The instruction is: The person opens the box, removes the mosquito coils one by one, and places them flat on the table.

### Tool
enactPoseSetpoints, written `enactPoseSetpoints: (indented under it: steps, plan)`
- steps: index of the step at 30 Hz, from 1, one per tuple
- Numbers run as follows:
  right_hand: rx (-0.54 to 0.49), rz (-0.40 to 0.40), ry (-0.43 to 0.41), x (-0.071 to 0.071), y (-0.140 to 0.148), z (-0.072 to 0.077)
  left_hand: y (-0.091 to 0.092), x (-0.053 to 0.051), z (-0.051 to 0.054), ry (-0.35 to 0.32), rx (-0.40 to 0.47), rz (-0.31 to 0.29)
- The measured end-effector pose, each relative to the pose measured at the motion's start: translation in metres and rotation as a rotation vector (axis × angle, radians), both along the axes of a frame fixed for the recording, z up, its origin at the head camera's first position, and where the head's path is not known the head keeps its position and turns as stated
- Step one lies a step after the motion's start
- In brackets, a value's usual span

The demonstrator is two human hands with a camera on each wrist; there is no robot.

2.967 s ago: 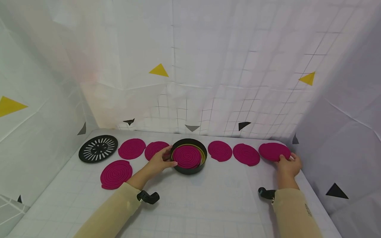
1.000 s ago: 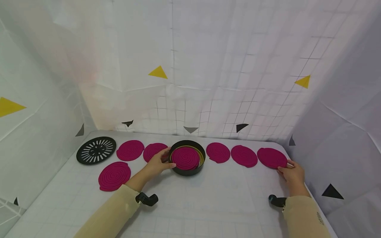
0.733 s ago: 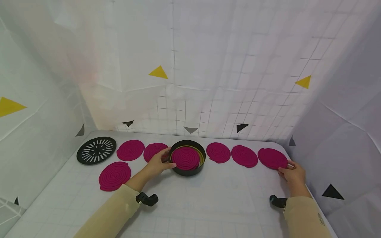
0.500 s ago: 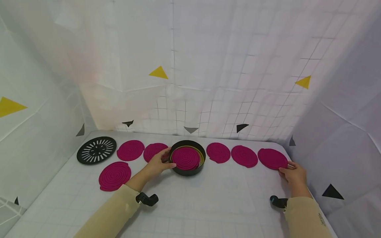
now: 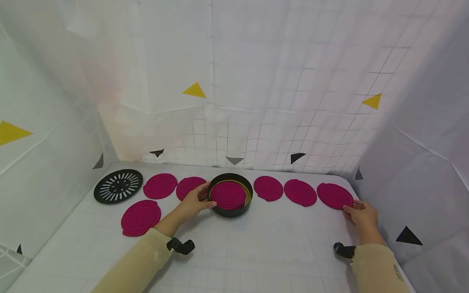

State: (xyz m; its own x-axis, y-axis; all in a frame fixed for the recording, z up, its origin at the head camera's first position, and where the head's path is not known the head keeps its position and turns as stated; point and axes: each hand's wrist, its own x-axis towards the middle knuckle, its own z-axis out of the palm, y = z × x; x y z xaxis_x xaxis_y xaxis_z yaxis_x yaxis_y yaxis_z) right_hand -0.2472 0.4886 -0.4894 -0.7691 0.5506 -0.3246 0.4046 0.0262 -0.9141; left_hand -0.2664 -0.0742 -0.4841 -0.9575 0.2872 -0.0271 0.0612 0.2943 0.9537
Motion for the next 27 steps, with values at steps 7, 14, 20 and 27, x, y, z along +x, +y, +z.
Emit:
enactPoseSetpoints:
  steps: [7, 14, 20, 27]
  plan:
    - [0.021, 0.028, -0.01, 0.0, 0.003, -0.004, -0.001, 0.0, -0.002, 0.003, -0.006, 0.008]
    - [0.063, 0.052, -0.025, 0.001, 0.004, -0.008, -0.003, 0.0, -0.004, 0.006, -0.015, 0.01]
    - [0.114, 0.091, -0.046, 0.005, 0.005, -0.007, -0.002, 0.0, -0.003, 0.002, -0.011, 0.015]
    - [0.179, 0.124, -0.062, 0.012, 0.004, -0.002, 0.0, 0.0, -0.001, 0.006, 0.005, 0.004]
